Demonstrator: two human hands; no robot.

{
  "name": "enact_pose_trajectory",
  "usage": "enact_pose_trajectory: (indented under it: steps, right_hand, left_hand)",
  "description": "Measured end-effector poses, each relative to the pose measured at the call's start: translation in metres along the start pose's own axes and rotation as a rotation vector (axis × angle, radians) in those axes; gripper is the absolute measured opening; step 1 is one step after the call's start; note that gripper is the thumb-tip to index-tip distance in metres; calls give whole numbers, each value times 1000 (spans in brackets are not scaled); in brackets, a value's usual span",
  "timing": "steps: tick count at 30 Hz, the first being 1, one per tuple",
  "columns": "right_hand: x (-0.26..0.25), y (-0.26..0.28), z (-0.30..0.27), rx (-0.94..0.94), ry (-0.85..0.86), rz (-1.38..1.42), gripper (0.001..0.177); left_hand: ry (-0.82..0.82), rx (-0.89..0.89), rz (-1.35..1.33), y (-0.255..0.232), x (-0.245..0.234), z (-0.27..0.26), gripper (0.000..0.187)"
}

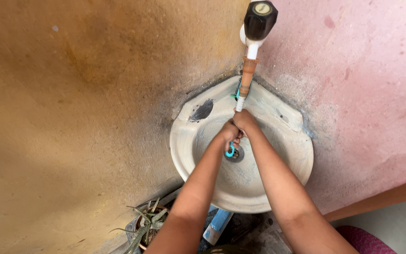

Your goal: The person scrubs the interior surface of a wall-mounted ceramic sink using a handheld brush.

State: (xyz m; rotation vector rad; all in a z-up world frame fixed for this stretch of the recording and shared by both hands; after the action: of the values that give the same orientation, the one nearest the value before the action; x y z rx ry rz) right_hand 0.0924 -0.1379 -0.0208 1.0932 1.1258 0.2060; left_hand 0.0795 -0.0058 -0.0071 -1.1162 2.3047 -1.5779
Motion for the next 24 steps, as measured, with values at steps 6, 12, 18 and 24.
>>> enact_pose_trajectory:
  steps: [6, 12, 18, 24]
  right_hand:
    - [8, 8, -22, 210, 80, 169, 35]
    - [8, -1, -24, 201, 121, 190, 40]
    - [31, 14, -30, 34, 96, -40, 40]
    - [5, 19, -24, 85, 79, -95, 41]
  left_hand:
    - [11, -110, -48, 13, -6, -11, 30]
    - [1, -91, -127, 15, 3, -20, 22]
    - [-7, -50, -194, 19, -14, -44, 18]
    - [-27, -23, -166, 18, -4, -12, 14]
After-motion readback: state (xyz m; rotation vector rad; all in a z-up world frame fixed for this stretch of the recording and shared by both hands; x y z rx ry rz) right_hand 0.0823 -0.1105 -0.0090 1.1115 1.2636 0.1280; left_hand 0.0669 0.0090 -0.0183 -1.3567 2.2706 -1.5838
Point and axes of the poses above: each hand's wrist, its own z-axis towards the middle knuckle, its own x-axis out of the palm, y = z × x, the point moved 2 cm from there along z, towards the middle knuckle, and after that the axes turned 8 degrees about -x, right-handed, at the moved point
